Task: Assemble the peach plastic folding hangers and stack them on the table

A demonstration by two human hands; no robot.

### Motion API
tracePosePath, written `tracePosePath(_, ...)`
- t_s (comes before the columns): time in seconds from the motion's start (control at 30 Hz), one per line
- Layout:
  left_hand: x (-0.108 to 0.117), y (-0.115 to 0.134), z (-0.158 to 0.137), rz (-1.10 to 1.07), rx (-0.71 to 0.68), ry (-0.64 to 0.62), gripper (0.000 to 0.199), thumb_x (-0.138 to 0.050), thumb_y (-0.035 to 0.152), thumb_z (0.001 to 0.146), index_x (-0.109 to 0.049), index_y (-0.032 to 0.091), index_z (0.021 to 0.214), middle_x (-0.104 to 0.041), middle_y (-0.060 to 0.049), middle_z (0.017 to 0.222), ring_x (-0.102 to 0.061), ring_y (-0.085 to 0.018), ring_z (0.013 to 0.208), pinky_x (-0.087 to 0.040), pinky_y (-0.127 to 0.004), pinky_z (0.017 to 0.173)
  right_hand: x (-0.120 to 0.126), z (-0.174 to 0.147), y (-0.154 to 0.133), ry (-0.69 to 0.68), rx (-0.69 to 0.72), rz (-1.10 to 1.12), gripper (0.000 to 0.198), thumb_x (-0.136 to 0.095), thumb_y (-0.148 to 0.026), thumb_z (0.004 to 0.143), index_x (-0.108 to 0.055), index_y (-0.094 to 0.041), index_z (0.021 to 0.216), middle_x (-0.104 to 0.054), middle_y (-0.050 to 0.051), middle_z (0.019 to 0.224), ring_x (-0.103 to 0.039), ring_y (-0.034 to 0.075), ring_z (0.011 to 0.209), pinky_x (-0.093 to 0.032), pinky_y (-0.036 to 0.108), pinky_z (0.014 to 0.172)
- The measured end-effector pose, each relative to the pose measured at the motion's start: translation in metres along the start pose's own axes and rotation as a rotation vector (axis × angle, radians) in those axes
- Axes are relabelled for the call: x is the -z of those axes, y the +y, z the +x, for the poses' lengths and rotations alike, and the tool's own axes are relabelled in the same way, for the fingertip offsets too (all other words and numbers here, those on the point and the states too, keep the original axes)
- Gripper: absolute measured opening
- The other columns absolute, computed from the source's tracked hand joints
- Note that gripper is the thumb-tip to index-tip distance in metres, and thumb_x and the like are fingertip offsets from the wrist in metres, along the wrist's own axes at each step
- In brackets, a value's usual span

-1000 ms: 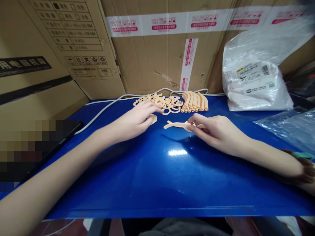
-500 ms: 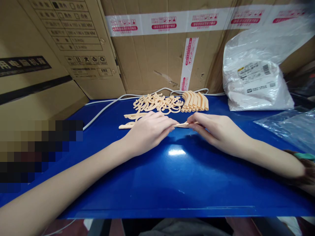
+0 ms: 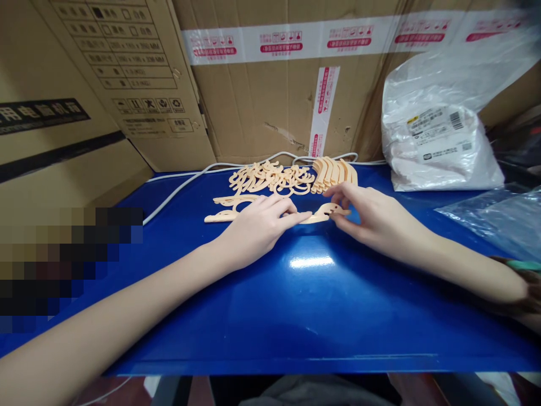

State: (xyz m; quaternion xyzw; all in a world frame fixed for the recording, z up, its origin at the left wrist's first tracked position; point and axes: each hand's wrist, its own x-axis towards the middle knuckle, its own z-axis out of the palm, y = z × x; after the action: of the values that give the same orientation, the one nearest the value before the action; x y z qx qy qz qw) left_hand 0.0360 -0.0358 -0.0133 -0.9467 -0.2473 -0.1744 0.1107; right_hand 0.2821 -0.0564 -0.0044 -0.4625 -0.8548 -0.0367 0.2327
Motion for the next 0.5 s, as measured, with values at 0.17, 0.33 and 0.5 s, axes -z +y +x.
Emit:
tracePosePath(0.17, -0.0035, -0.0022, -0.0005, 0.034, -0.027, -0.040, 0.032, -0.040, 0.015, 0.099, -0.060, 0.018, 0.123, -0.064, -0.007, 0.110, -0.054, -0.021, 0.100, -0.043, -0.035, 0.087, -0.0014, 0.0002, -0.0009, -0.114, 0.074, -0.054, 0.013, -0.049, -0.023, 0.089, -0.060, -0.020, 0.094, -0.067, 0.005, 0.088, -0.062, 0.020, 0.083, -0.043, 0.035, 0.077)
tracePosePath(0.33, -0.0028, -0.0019, 0.0012, -0.003, -0.008, -0.022, 0.028, -0.041, 0.017, 0.099, -0.062, 0.018, 0.116, -0.063, -0.008, 0.115, -0.055, -0.021, 0.104, -0.043, -0.035, 0.091, -0.0017, 0.0000, -0.0021, -0.141, 0.069, -0.115, 0.014, -0.049, -0.025, 0.091, -0.061, -0.019, 0.094, -0.068, 0.004, 0.084, -0.063, 0.020, 0.079, -0.041, 0.036, 0.078)
tracePosePath(0.5, -0.0027, -0.0024, 0.0008, -0.046, 0.016, -0.046, 0.027, -0.044, 0.022, 0.098, -0.062, 0.017, 0.118, -0.062, -0.009, 0.122, -0.055, -0.023, 0.114, -0.043, -0.041, 0.098, -0.0032, -0.0005, -0.0001, -0.106, 0.062, -0.170, 0.019, -0.050, -0.027, 0.092, -0.061, -0.019, 0.106, -0.071, 0.005, 0.090, -0.065, 0.022, 0.083, -0.040, 0.037, 0.079)
